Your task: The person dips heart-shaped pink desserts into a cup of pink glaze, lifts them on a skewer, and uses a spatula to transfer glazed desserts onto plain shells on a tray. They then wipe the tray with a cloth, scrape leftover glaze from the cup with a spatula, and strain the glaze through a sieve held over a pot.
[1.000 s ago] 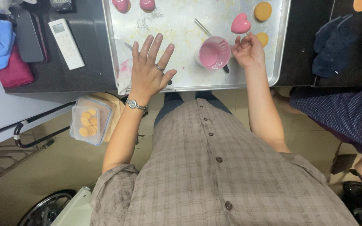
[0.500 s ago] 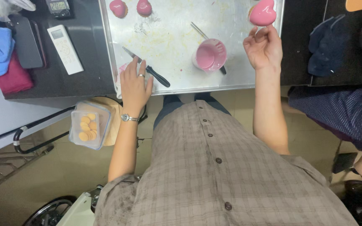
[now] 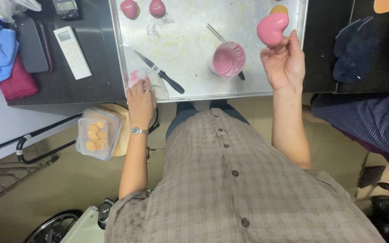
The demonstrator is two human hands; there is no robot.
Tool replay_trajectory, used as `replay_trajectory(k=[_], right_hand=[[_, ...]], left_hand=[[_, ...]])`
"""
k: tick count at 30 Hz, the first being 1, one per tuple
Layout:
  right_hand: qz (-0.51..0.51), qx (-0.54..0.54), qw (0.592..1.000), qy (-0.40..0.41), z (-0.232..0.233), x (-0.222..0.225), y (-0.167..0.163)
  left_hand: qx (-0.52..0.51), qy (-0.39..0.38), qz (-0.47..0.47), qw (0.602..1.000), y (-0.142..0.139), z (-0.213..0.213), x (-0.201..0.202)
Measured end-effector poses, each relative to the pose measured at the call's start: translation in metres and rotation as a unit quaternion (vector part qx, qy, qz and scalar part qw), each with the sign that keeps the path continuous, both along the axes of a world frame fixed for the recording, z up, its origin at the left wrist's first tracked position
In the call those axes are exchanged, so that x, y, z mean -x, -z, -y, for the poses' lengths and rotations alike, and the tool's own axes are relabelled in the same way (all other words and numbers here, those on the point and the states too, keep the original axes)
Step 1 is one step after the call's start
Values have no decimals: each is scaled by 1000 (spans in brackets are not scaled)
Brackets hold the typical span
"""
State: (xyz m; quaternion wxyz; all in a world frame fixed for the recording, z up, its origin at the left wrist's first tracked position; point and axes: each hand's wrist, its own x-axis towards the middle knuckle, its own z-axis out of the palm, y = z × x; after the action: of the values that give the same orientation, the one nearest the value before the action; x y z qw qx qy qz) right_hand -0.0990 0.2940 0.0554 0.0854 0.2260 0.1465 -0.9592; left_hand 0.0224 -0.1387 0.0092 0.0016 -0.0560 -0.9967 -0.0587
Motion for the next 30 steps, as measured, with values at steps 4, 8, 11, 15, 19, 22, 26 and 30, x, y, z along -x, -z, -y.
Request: replay_trajectory(k=[4, 8, 11, 15, 19, 22, 26, 30], right_hand=[[5, -8, 1000, -13, 6, -5, -5], [19, -28, 999, 2, 12, -9, -14], [13, -39, 999, -1, 15, -13, -22], [15, -33, 999, -6, 17, -17, -29], [-1, 13, 999, -32, 21, -21, -35], [38, 17, 999, -28, 29, -27, -39], [39, 7, 998, -50, 47, -35, -42], [51, 28, 997, -41, 61, -46, -45]], left_hand=[[8, 25, -35, 999, 17, 10, 9], [-38, 40, -80, 995, 18, 25, 25], [-60, 62, -100, 991, 7, 30, 29], [-90, 45, -97, 990, -21, 27, 34], [-136, -4, -89, 987, -59, 15, 47], [-357, -60, -50, 931, -82, -18, 56], [-788, -41, 136, 599, -114, -64, 63], [-884, 19, 232, 406, -144, -117, 59]])
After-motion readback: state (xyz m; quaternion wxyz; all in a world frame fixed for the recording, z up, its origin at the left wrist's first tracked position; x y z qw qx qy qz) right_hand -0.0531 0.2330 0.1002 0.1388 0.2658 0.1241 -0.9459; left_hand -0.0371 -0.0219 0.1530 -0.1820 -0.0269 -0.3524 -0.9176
